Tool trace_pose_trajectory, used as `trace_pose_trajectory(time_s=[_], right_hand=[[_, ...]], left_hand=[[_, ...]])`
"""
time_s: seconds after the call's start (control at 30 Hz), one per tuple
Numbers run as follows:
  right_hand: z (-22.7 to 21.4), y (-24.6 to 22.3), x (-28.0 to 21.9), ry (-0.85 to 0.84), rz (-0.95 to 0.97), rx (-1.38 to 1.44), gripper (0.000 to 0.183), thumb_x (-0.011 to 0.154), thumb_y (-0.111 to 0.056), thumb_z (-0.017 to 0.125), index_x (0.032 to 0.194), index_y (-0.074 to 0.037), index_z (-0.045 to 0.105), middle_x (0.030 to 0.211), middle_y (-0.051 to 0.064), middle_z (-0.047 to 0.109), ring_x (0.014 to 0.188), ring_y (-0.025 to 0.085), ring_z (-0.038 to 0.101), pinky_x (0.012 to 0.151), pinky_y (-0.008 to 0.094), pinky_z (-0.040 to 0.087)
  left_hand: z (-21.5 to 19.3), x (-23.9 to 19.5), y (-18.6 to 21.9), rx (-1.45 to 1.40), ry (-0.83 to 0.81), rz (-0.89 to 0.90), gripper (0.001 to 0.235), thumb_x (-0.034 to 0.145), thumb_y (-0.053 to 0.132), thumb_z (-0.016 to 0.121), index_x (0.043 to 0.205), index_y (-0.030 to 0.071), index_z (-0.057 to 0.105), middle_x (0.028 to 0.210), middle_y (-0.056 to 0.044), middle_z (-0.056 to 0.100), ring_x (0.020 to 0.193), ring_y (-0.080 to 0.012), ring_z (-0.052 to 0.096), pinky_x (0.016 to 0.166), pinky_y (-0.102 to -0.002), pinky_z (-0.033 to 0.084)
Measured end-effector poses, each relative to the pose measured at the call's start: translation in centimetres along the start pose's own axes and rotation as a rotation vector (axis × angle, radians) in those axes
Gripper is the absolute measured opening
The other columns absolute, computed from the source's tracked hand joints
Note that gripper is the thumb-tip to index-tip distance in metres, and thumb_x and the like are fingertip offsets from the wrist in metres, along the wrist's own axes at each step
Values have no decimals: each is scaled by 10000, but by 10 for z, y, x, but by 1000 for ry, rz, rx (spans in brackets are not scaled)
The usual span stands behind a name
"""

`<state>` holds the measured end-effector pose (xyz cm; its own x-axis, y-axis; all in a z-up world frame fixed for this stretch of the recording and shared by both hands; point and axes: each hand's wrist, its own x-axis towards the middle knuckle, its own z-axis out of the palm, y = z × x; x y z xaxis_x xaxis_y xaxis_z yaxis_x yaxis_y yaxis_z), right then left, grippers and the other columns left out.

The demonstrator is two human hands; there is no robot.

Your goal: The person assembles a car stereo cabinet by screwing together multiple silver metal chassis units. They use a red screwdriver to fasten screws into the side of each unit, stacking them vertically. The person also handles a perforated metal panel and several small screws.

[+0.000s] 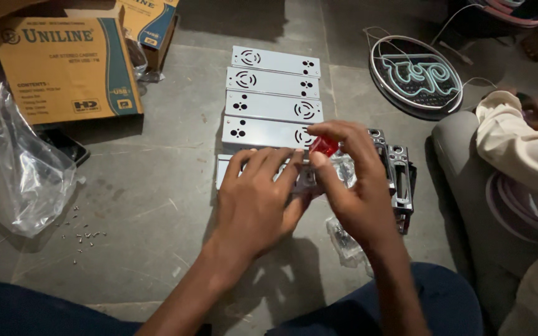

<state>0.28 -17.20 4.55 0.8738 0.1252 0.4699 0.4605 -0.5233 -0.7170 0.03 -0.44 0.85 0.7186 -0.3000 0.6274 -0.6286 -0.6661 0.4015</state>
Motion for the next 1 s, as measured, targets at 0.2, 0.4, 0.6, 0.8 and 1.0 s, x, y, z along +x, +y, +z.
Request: trace_pose_trajectory(time_s=[0.2, 0.4, 0.6, 0.8, 1.0], right_hand=[[-3, -4, 0, 28, -26, -68, 322, 949, -8, 695, 1259, -97, 694, 1200, 101, 661, 1122, 210, 669, 975, 308, 544], [-7, -10, 2, 29, -66, -101, 314, 933, -19, 756, 1232, -73, 680, 1184, 109, 678, 1112, 227, 680, 981, 325, 526], [-8, -10, -1, 7, -41, -5, 321, 986, 12, 656, 1283, -106, 686, 1249, 105, 691, 1114, 213, 711, 963, 293, 576], [-4, -2, -4, 64, -97, -208, 384, 923, -17, 761, 1291, -97, 687, 1170, 110, 685, 1082, 210, 673, 969, 313, 538], [-5, 1, 0, 53, 23, 13, 420, 984, 33, 643, 1390, -40, 566, 1236, 97, 694, 1122, 174, 684, 990, 307, 566]], left_hand=[[5, 10, 1, -44, 8, -49, 345, 770, 136, 719, 1102, 45, 720, 1126, -100, 728, 1090, -266, 651, 957, -461, 419], [14, 15, 11, -125, 91, -191, 290, 766, 120, 729, 1053, 81, 749, 996, -57, 752, 987, -244, 665, 898, -433, 413], [16, 16, 12, -46, 100, -197, 210, 770, 104, 736, 980, 89, 736, 963, -52, 742, 961, -245, 669, 891, -437, 420], [18, 15, 10, -60, 91, -181, 162, 783, 78, 735, 944, 85, 730, 914, -59, 727, 931, -260, 673, 871, -446, 439], [20, 20, 9, -86, 151, -97, 152, 843, 107, 738, 991, 77, 718, 911, -66, 704, 909, -268, 670, 852, -422, 467]])
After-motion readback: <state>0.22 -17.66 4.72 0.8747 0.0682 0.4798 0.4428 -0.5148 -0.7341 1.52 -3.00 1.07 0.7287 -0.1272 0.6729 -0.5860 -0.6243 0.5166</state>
